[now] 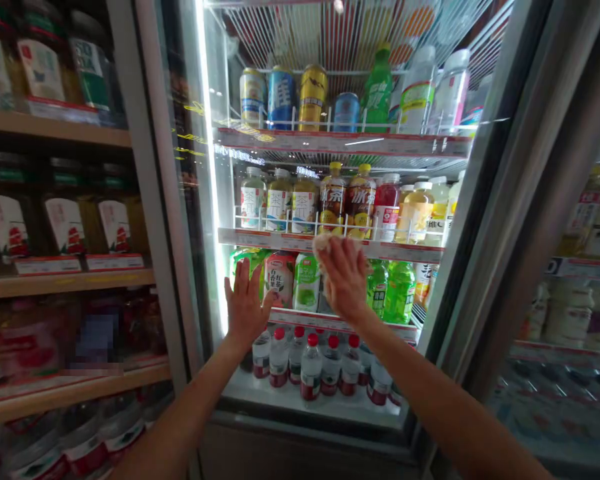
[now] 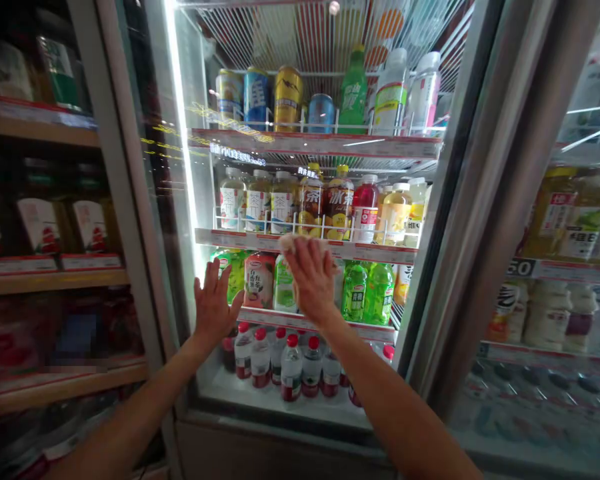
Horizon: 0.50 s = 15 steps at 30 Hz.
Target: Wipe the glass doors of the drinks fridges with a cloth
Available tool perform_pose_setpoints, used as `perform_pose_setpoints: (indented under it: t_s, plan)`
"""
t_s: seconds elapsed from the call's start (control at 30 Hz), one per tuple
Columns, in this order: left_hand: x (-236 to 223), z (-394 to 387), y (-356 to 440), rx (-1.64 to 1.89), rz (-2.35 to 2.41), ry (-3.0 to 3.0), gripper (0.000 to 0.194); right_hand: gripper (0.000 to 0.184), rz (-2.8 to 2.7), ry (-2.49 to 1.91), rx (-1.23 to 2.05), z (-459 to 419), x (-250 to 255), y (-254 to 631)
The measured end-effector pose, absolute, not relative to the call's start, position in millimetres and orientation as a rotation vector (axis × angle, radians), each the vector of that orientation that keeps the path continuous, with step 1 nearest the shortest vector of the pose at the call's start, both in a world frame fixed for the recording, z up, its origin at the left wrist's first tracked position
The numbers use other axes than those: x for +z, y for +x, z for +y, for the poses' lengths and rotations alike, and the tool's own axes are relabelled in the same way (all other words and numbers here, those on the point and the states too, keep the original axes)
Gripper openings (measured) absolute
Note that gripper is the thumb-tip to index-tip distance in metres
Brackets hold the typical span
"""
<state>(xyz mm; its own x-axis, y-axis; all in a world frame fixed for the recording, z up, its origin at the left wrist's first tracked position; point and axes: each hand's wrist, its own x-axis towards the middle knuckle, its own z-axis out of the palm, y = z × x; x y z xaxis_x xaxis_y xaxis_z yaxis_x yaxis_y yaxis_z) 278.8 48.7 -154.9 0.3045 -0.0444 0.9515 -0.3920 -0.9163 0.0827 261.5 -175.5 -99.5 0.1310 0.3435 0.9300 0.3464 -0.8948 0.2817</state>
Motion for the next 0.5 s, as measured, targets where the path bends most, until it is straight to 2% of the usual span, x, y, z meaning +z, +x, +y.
perform_pose_setpoints:
  t_s: [0.1,0.17,0.3,0.5]
  plan:
    - [-158,68,281,1.648,-0.366,2.296,0.059,0.054,-1.319,-2.537,-1.704,-149,-113,264]
    - [-159,82,282,1.628,-0.338,2.313,0.058,0.052,-1.302,-2.533,-1.692,-135,-106,269]
    - [-155,113,282,1.604,-0.243,2.317,0.057,0.055,-0.835,-2.446,-1.810,-102,-80,281]
    - [-150,148,280,1.612,-0.175,2.358,0.055,0.054,-1.495,-2.496,-1.642,-43,-97,293]
